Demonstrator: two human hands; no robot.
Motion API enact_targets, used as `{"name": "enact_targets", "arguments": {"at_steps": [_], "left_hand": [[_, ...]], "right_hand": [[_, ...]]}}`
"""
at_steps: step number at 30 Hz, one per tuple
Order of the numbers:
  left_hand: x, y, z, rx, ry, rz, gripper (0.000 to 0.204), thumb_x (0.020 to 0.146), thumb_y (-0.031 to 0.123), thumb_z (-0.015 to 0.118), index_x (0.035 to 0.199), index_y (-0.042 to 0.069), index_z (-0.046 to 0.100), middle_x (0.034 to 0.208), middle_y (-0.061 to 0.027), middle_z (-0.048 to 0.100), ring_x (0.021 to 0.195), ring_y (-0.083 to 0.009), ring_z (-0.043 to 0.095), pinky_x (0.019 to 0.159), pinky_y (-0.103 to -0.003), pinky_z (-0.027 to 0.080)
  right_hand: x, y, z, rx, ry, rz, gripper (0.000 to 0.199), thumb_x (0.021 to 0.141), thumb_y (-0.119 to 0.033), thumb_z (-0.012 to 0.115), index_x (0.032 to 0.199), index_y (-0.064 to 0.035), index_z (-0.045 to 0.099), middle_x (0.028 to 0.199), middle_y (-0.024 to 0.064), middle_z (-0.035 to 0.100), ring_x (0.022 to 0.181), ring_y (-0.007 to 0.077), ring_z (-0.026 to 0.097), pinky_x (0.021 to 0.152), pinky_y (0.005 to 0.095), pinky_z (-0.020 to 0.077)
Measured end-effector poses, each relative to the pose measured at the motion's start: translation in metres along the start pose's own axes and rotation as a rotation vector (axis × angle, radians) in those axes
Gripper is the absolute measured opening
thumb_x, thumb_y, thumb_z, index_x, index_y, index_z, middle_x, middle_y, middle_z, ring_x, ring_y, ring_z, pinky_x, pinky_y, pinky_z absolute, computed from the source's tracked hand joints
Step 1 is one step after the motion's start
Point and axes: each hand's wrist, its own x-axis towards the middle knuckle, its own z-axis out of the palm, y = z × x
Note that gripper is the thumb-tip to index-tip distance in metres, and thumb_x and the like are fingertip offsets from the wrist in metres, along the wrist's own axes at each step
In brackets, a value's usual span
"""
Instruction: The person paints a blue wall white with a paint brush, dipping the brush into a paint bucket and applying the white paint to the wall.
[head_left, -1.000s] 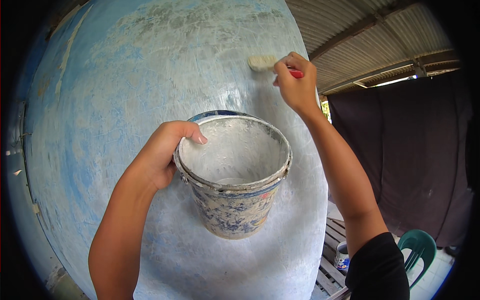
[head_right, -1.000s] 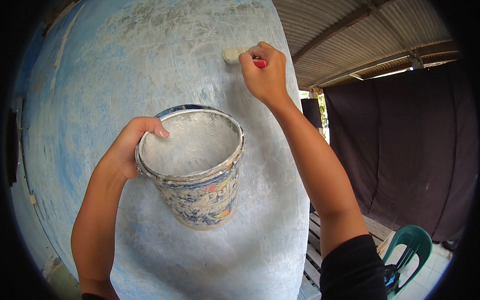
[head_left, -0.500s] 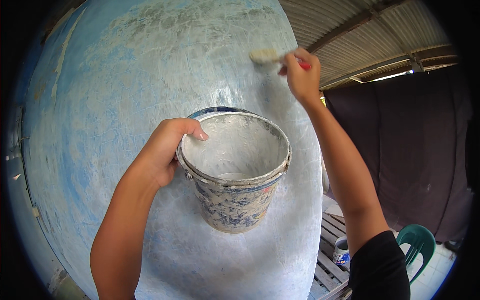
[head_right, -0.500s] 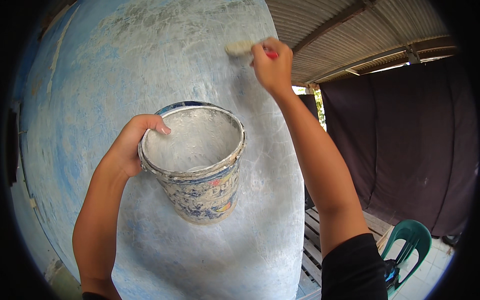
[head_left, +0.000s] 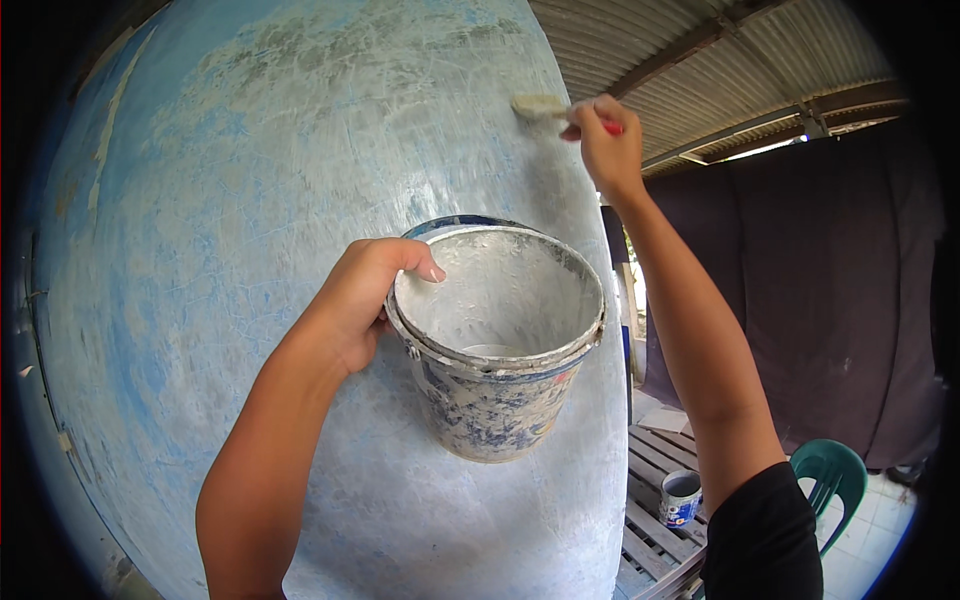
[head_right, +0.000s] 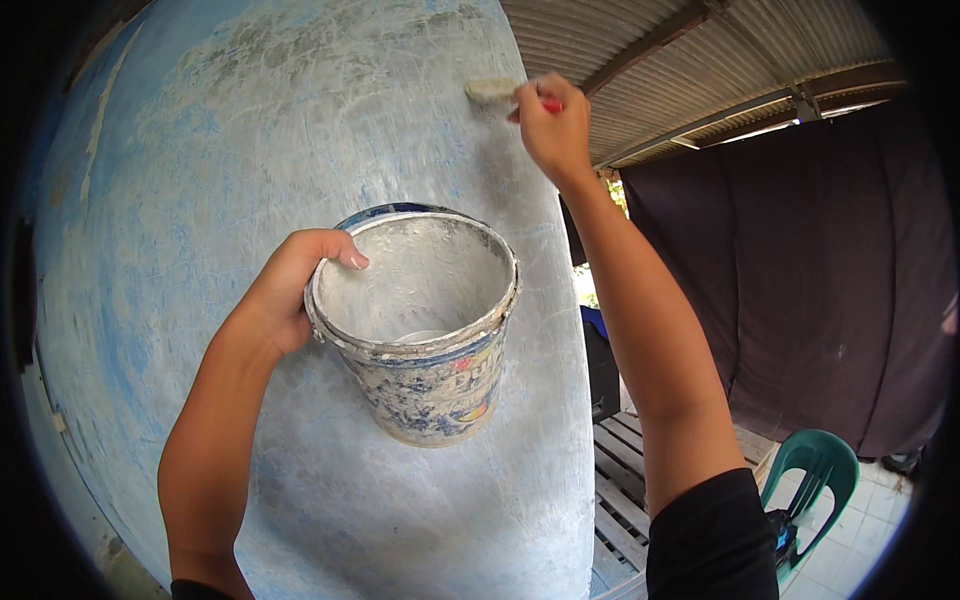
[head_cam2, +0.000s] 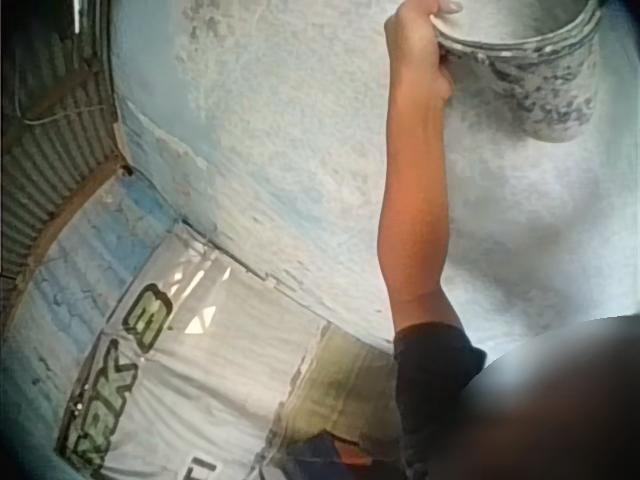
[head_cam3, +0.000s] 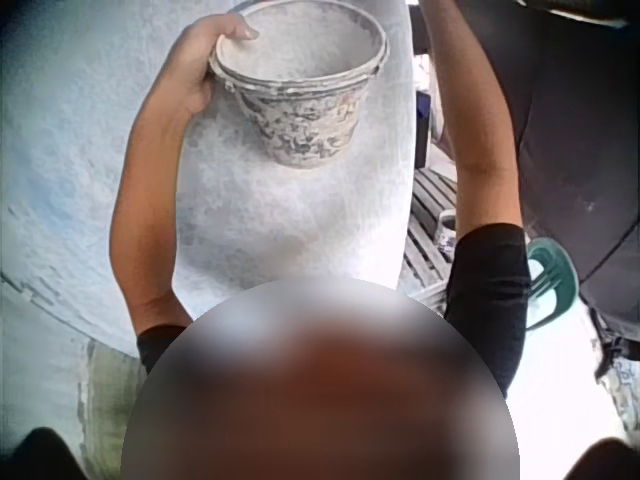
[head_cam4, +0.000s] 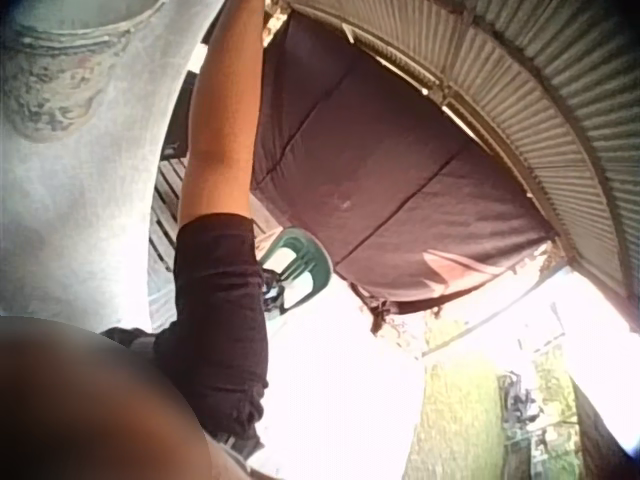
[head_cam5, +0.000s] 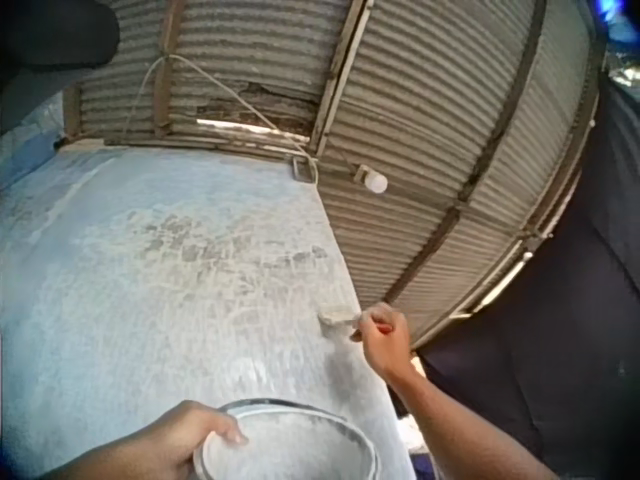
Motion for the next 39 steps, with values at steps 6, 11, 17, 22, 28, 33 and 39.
{"name": "enact_targets", "arguments": {"at_steps": [6,11,17,22,28,33,39], "left_hand": [[0.009,-0.014,-0.019,-0.059,-0.041,-0.059,0.057,0.073,0.024,0.065,0.12,-0.009,0.066,0.114,-0.0217,0.071,0.102,-0.0299,0.069,0.092,-0.038,0.055],[0.018,-0.004,-0.012,-0.034,-0.092,-0.055,0.053,0.073,0.022,0.065,0.117,-0.008,0.068,0.111,-0.0203,0.072,0.1,-0.0287,0.07,0.091,-0.037,0.055],[0.016,-0.009,-0.013,-0.068,-0.052,-0.047,0.052,0.073,0.022,0.066,0.115,-0.007,0.068,0.111,-0.0201,0.072,0.099,-0.0291,0.07,0.091,-0.037,0.055],[0.006,-0.01,-0.021,-0.04,-0.018,-0.06,0.055,0.072,0.024,0.067,0.117,-0.007,0.068,0.113,-0.0211,0.071,0.101,-0.0305,0.069,0.092,-0.038,0.055],[0.003,0.002,-0.008,-0.097,0.016,-0.047,0.03,0.071,0.024,0.069,0.091,0.002,0.072,0.084,-0.0096,0.068,0.076,-0.0185,0.06,0.07,-0.031,0.042],[-0.008,0.0,-0.004,-0.097,0.081,-0.021,0.031,0.071,0.023,0.069,0.092,0.001,0.072,0.088,-0.0113,0.069,0.079,-0.02,0.061,0.073,-0.032,0.043],[0.0,-0.005,-0.017,-0.09,0.048,-0.036,0.047,0.071,0.025,0.067,0.107,-0.004,0.069,0.101,-0.0182,0.07,0.091,-0.0267,0.066,0.083,-0.036,0.05]], "right_hand": [[-0.03,-0.07,-0.001,-0.221,-0.099,0.241,0.026,0.087,-0.011,0.062,0.07,0.0085,0.068,0.07,0.0111,0.068,0.056,0.019,0.069,0.052,0.0315,0.0539],[0.028,-0.062,0.013,-0.154,0.007,0.277,0.028,0.087,-0.013,0.062,0.073,0.0092,0.07,0.064,0.0134,0.066,0.055,0.0193,0.069,0.053,0.0312,0.0543],[-0.02,-0.015,0.029,-0.043,-0.07,0.017,0.026,0.087,-0.013,0.063,0.074,0.0081,0.068,0.064,0.0111,0.065,0.054,0.0192,0.067,0.056,0.0315,0.0572],[0.001,-0.053,0.016,-0.088,-0.187,0.353,0.03,0.085,-0.018,0.063,0.072,0.0082,0.069,0.063,0.0123,0.065,0.053,0.0195,0.066,0.052,0.0325,0.0562],[0.044,-0.03,0.036,0.062,-0.093,0.115,0.029,0.088,-0.019,0.062,0.078,0.0078,0.071,0.069,0.0126,0.069,0.058,0.0199,0.07,0.056,0.0327,0.0565],[-0.029,-0.008,0.022,-0.008,-0.106,0.096,0.028,0.088,-0.016,0.062,0.077,0.009,0.069,0.068,0.0131,0.068,0.06,0.019,0.07,0.054,0.0323,0.053],[-0.036,-0.073,0.004,-0.26,-0.114,0.347,0.035,0.086,-0.021,0.063,0.067,0.0081,0.068,0.056,0.0145,0.064,0.05,0.0186,0.065,0.051,0.0344,0.0512]]}}
